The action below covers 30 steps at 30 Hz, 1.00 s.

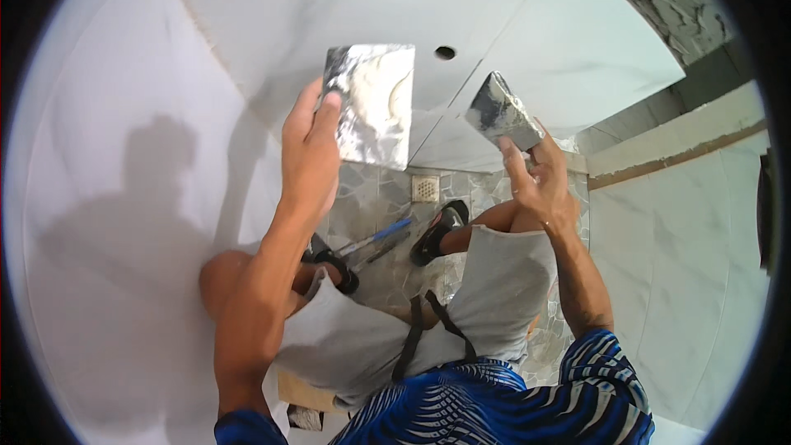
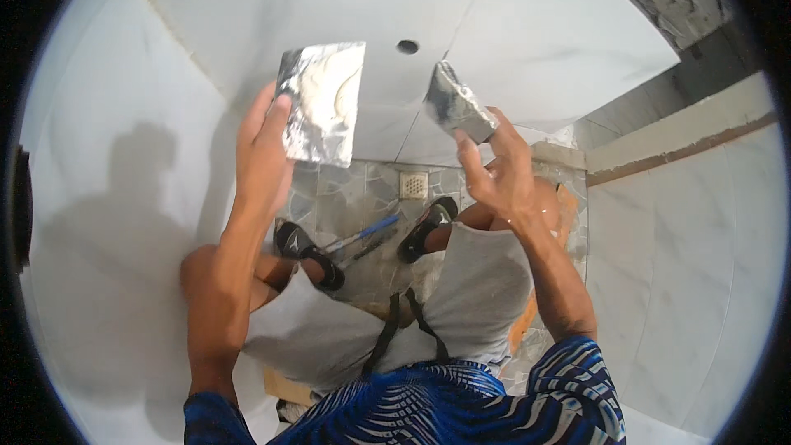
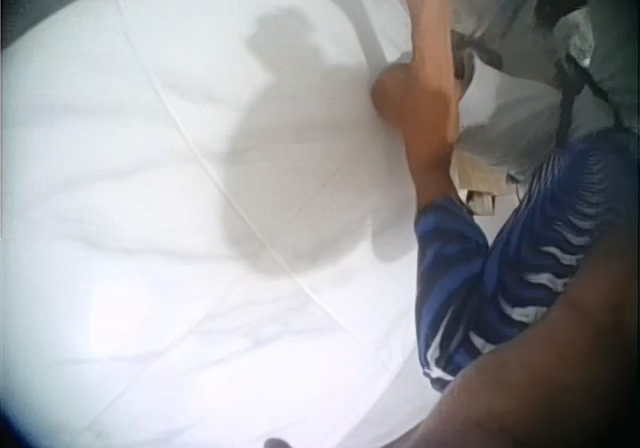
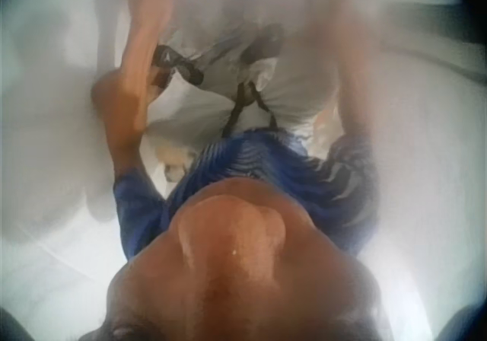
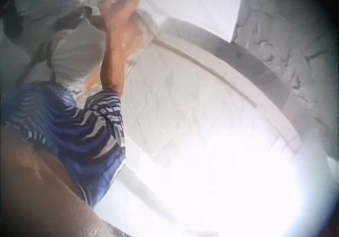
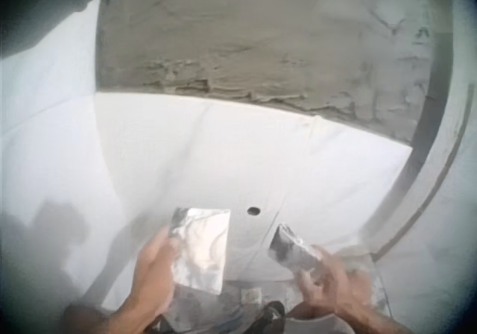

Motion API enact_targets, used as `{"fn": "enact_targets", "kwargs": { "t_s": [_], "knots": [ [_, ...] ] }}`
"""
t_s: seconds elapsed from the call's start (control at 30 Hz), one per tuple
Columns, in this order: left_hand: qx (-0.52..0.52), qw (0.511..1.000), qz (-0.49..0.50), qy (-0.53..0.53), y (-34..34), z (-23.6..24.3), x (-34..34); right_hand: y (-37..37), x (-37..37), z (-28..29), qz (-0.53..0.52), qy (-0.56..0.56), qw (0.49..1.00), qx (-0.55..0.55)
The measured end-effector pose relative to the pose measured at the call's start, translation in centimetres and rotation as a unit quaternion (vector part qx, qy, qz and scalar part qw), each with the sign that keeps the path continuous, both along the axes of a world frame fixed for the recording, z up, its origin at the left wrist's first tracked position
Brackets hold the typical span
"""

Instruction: The person mixes putty using scrapers and applies it into the seams between wall tiles using putty knives and a spreader.

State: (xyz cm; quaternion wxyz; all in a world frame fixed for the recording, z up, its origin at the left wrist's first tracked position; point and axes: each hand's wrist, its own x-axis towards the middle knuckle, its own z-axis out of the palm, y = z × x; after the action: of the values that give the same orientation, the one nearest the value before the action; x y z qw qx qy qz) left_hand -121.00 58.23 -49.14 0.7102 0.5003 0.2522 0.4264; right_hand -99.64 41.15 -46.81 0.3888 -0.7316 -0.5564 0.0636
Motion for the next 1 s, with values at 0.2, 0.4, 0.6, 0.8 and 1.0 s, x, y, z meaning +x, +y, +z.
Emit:
{"fn": "enact_targets", "kwargs": {
  "t_s": [0.2,0.4,0.6,0.8,1.0],
  "knots": [
    [-0.035,0.999,0.025,0.017,-1.0,-0.1,0.0,2.4,2.3,5.2,-0.053,-0.356,0.898,0.254],
    [-0.048,0.999,0.01,-0.017,-0.8,0.4,-0.6,4.9,3.6,10.0,-0.14,-0.412,0.853,0.289],
    [-0.037,0.999,0.009,-0.024,-0.8,0.6,-0.5,6.9,3.2,10.5,-0.192,-0.325,0.895,0.236],
    [-0.04,0.999,0.013,-0.022,-0.6,0.7,-0.8,5.8,2.5,13.8,-0.218,-0.409,0.861,0.21],
    [-0.022,0.999,-0.005,-0.026,0.0,-0.4,-0.8,6.1,2.5,14.6,-0.178,-0.429,0.862,0.2]
  ]
}}
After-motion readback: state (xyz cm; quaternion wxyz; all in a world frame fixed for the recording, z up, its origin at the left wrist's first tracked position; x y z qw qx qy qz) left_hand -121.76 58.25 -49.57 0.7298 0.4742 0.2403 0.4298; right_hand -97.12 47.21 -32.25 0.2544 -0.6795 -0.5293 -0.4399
